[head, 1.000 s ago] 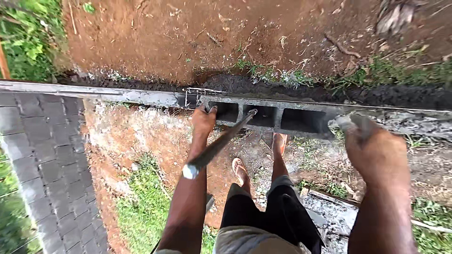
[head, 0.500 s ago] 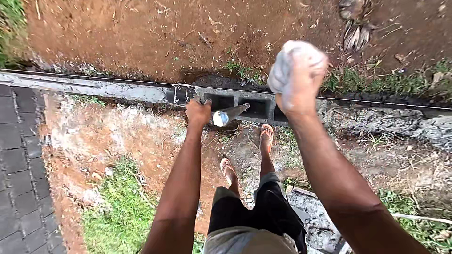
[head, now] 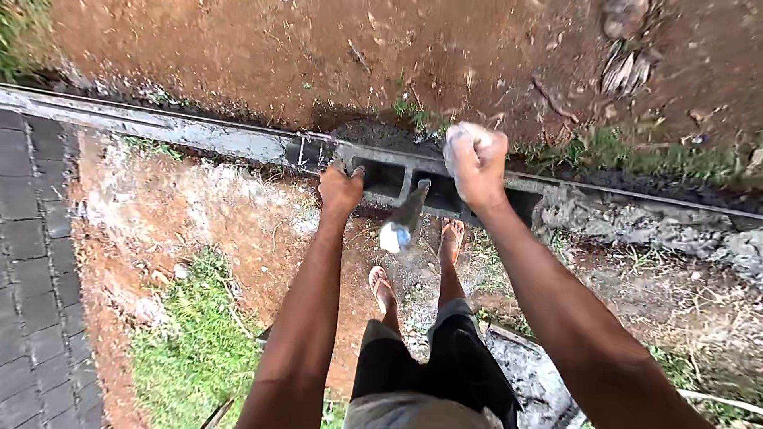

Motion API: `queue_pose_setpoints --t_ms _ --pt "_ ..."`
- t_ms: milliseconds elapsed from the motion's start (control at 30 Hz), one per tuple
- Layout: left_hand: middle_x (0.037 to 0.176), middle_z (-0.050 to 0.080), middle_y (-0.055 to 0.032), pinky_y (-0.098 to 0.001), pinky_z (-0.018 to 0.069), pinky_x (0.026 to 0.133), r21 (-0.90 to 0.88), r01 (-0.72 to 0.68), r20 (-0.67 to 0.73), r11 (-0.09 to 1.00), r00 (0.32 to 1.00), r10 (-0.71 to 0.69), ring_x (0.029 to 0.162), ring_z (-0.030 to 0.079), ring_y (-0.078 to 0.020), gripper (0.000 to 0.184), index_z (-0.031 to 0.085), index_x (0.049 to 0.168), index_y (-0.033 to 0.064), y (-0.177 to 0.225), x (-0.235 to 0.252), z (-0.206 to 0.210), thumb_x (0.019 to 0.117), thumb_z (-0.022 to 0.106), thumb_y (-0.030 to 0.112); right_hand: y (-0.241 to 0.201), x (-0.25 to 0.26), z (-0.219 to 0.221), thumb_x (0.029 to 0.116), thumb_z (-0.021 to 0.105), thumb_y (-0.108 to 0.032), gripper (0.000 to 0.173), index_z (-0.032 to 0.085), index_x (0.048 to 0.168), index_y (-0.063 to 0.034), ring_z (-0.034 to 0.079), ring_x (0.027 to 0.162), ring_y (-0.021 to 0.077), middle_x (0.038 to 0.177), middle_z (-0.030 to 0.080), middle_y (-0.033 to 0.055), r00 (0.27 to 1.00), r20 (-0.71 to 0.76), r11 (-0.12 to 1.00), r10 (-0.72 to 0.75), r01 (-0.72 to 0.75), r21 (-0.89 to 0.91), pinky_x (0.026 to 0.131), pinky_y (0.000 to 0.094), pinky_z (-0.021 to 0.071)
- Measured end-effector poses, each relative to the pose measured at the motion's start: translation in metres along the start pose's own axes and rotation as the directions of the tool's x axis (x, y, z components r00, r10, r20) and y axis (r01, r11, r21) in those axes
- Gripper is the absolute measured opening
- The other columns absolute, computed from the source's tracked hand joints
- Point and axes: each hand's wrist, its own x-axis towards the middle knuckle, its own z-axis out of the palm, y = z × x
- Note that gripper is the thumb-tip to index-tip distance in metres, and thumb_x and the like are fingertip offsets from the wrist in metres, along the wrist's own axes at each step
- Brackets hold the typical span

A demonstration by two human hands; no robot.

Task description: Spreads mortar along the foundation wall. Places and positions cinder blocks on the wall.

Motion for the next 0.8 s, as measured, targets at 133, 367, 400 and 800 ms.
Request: queue_pose_setpoints --t_ms 133,367,400,800 --pt "0.103 0.07 -0.0259 -0.0696 0.0485 0.088 0.005 0.025 0.007 1.0 1.0 -0.025 0.102 0.067 -0.0454 0.04 0.069 0.106 0.0004 0.0 -0.003 0.0 0.0995 0.063 0.039 -0.034 0.007 0.001 0.1011 0.049 -0.014 0.036 0.045 0.066 -0.0189 0.039 0.045 0.0068 0.053 0.04 -0.0077 0.999 -0.018 0.983 -0.036 0.039 0.178 0.044 0.0275 0.036" --pt "0.101 0.071 -0.0225 -0.0673 0.0499 0.087 0.001 0.037 0.013 0.999 0.999 -0.037 0.1 0.068 -0.043 0.037 0.071 0.105 0.0039 0.001 -0.002 -0.002 0.0992 0.063 0.04 -0.045 0.017 0.006 0.1022 0.049 -0.014 0.035 0.046 0.068 -0.0186 0.038 0.045 0.0072 0.054 0.039 -0.0075 0.998 -0.014 0.981 -0.061 0.063 0.184 0.045 0.0279 0.0347" --pt "0.101 0.071 -0.0226 -0.0676 0.0508 0.087 -0.003 0.03 0.019 1.0 0.999 -0.03 0.1 0.068 -0.0428 0.037 0.071 0.106 0.0036 0.001 -0.001 -0.002 0.0994 0.063 0.039 -0.049 0.012 -0.003 0.1036 0.049 -0.017 0.034 0.046 0.069 -0.0186 0.038 0.046 0.0069 0.055 0.039 -0.0075 0.998 -0.023 0.993 -0.05 0.052 0.104 0.045 0.0273 0.0351" --pt "0.1 0.071 -0.0242 -0.0696 0.0497 0.086 0.002 0.048 0.025 0.999 0.999 -0.048 0.099 0.068 -0.0445 0.04 0.07 0.106 0.002 0.0 0.003 0.0 0.0979 0.066 0.041 -0.044 -0.08 -0.065 0.1066 0.053 -0.035 0.037 0.058 0.073 -0.0213 0.048 0.053 -0.001 0.059 0.049 -0.013 0.992 0.012 0.99 0.125 -0.124 -0.06 0.051 0.0214 0.0434"
